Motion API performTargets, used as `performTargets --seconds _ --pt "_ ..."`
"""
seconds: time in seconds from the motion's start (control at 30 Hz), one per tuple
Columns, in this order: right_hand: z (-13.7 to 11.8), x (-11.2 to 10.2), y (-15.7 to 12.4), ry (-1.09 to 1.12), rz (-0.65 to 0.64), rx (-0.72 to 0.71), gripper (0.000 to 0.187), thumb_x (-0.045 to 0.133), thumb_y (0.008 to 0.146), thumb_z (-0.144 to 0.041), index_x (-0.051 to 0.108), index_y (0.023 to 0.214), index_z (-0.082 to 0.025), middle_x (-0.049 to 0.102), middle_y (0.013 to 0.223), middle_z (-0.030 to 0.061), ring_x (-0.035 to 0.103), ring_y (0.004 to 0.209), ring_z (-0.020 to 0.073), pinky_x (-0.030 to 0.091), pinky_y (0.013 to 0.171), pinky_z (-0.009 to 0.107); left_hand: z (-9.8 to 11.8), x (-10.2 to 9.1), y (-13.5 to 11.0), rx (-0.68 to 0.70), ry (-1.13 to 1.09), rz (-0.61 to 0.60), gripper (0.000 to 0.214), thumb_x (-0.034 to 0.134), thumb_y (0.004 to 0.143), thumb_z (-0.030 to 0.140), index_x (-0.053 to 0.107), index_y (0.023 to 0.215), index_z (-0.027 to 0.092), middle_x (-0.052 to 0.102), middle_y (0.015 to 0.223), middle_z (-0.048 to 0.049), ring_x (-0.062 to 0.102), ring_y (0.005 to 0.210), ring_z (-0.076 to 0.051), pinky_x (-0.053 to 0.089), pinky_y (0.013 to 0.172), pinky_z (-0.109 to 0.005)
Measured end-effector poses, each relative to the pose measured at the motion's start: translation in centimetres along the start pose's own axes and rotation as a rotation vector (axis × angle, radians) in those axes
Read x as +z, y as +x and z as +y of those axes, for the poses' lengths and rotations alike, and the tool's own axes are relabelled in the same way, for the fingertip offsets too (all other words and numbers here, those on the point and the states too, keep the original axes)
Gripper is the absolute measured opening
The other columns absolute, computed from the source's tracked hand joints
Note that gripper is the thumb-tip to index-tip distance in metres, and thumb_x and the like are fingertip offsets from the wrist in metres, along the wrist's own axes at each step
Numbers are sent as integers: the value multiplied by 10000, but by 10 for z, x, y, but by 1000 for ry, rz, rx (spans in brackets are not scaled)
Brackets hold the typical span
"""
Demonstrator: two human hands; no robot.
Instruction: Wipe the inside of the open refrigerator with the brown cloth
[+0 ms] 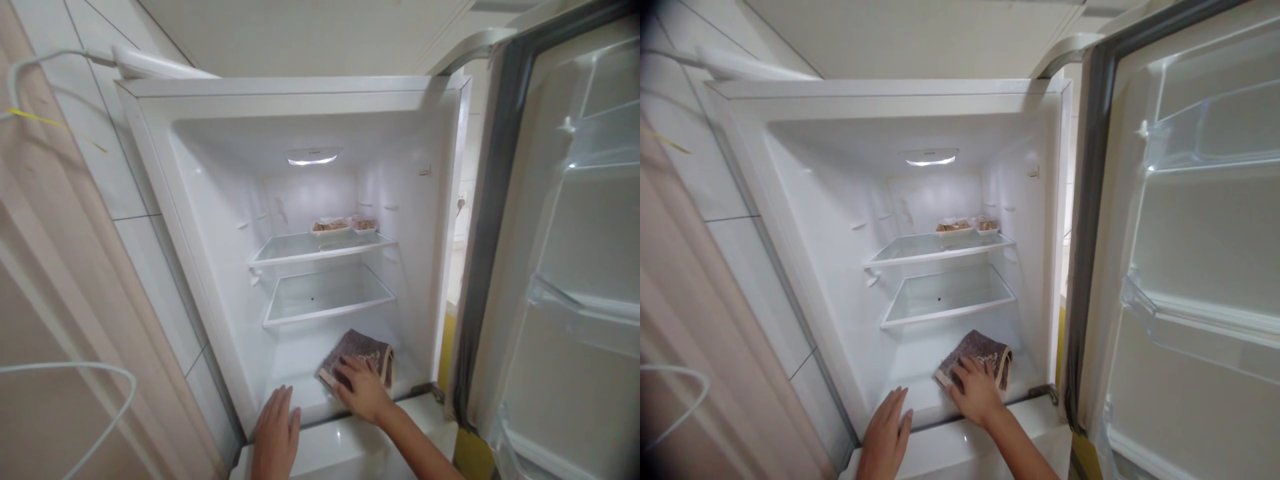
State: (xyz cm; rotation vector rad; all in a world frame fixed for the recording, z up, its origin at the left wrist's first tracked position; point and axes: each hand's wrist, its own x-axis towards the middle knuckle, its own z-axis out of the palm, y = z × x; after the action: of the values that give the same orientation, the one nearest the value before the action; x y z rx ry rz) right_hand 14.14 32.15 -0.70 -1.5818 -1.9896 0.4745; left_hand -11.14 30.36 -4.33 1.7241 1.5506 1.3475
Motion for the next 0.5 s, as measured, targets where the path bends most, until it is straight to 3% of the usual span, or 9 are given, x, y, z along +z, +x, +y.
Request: performTargets --seconds 0.07,0.13,0.23,0.33,0.5 --pt "6 9 6 -46 144 99 499 485 912 -412 611 1369 -258 474 1541 120 361 1456 363 157 1199 607 -9 2 -6 67 70 -46 430 712 758 376 735 1170 256 620 1410 -131 465 1401 -365 221 1249 -493" --pt "14 16 12 -94 194 144 566 493 910 -450 570 1417 -210 424 1568 156 303 1481 394 104 1208 610 -20 5 -11 166 172 -57 446 655 823 352 687 1263 288 580 1465 -94 456 1415 -338 235 1242 -496" --pt "22 23 21 -177 107 142 638 455 921 -542 532 1451 -194 363 1598 176 242 1504 407 31 1206 625 -40 9 -14 393 427 2 492 584 882 308 592 1373 296 567 1481 -76 508 1374 -306 355 1176 -498" --pt "16 29 30 -256 -2 124 653 338 957 -570 475 1491 -220 341 1613 161 220 1516 380 34 1199 641 -53 12 -12 612 697 85 574 551 904 284 467 1471 251 564 1482 -91 533 1347 -275 441 1102 -465" --pt "-20 42 43 -236 -118 -2 654 376 938 -555 451 1500 -229 367 1599 166 267 1499 377 74 1192 661 -53 13 -11 688 805 192 683 514 922 290 289 1554 163 524 1498 -144 545 1320 -250 501 1032 -398"
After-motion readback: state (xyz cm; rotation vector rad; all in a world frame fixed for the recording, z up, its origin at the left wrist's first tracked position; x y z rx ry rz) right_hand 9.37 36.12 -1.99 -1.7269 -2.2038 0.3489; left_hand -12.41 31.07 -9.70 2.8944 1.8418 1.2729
